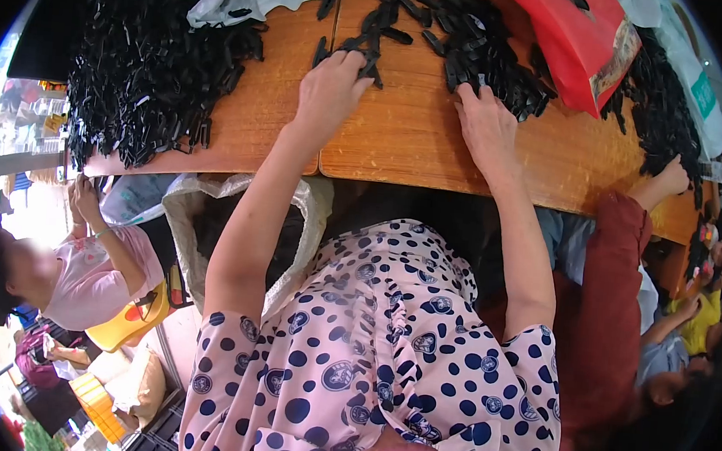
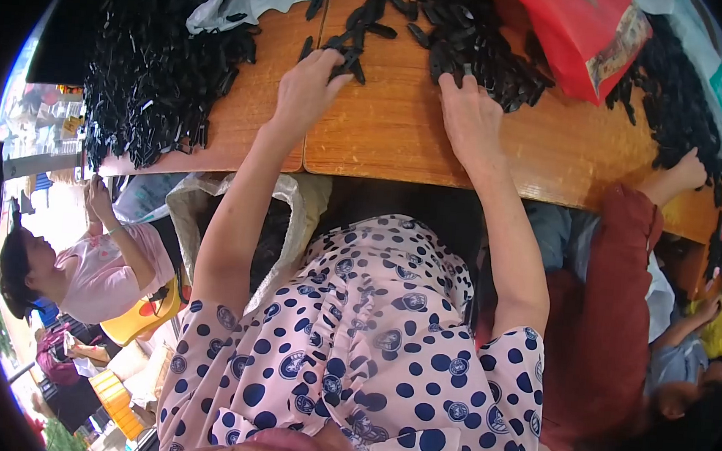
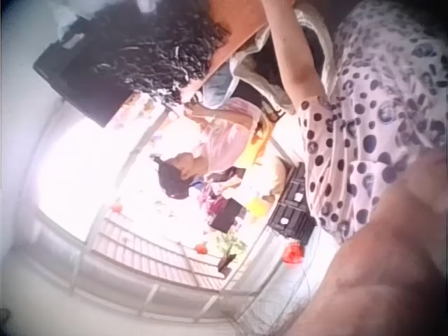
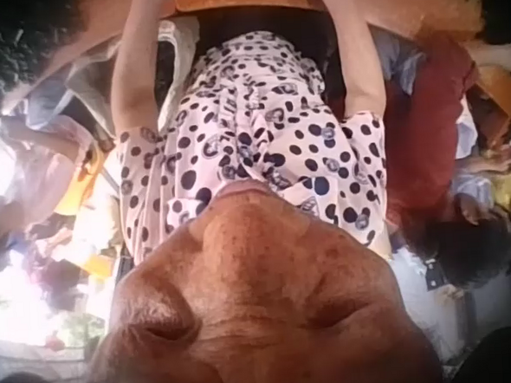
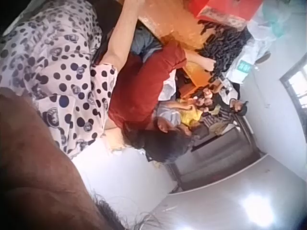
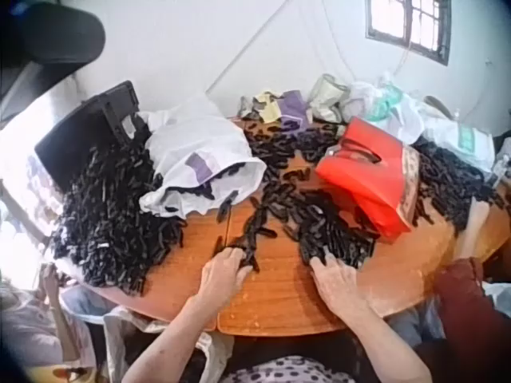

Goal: The person sorts and inspects small black plastic components by hand on a fabrication floor table.

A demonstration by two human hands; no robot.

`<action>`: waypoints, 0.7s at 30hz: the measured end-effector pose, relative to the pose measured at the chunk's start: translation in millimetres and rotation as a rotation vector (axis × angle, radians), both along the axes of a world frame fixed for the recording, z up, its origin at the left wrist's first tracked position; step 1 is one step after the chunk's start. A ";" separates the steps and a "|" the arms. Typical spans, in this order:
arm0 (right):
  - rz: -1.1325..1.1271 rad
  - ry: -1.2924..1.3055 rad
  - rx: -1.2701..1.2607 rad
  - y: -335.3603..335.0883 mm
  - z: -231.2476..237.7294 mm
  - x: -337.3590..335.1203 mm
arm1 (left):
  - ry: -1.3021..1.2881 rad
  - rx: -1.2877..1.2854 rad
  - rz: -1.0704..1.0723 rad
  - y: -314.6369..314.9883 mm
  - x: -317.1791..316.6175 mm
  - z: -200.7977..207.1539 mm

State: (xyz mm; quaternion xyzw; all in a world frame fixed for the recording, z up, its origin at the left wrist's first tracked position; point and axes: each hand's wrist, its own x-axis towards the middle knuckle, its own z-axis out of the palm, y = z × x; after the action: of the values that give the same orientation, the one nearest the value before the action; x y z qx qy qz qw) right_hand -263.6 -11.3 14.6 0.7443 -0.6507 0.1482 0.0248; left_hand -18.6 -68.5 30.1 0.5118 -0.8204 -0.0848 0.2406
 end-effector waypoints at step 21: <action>0.160 -1.249 -0.251 15.6 13.4 96.0 | 1.341 0.672 -0.051 60.6 -34.5 -1.7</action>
State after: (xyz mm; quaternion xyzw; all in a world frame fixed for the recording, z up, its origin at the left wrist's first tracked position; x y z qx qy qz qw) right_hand -167.6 4.3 28.0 0.5554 -0.4630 0.6301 -0.2831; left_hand -53.1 -8.0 28.5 0.3773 -0.4394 -0.6299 0.5175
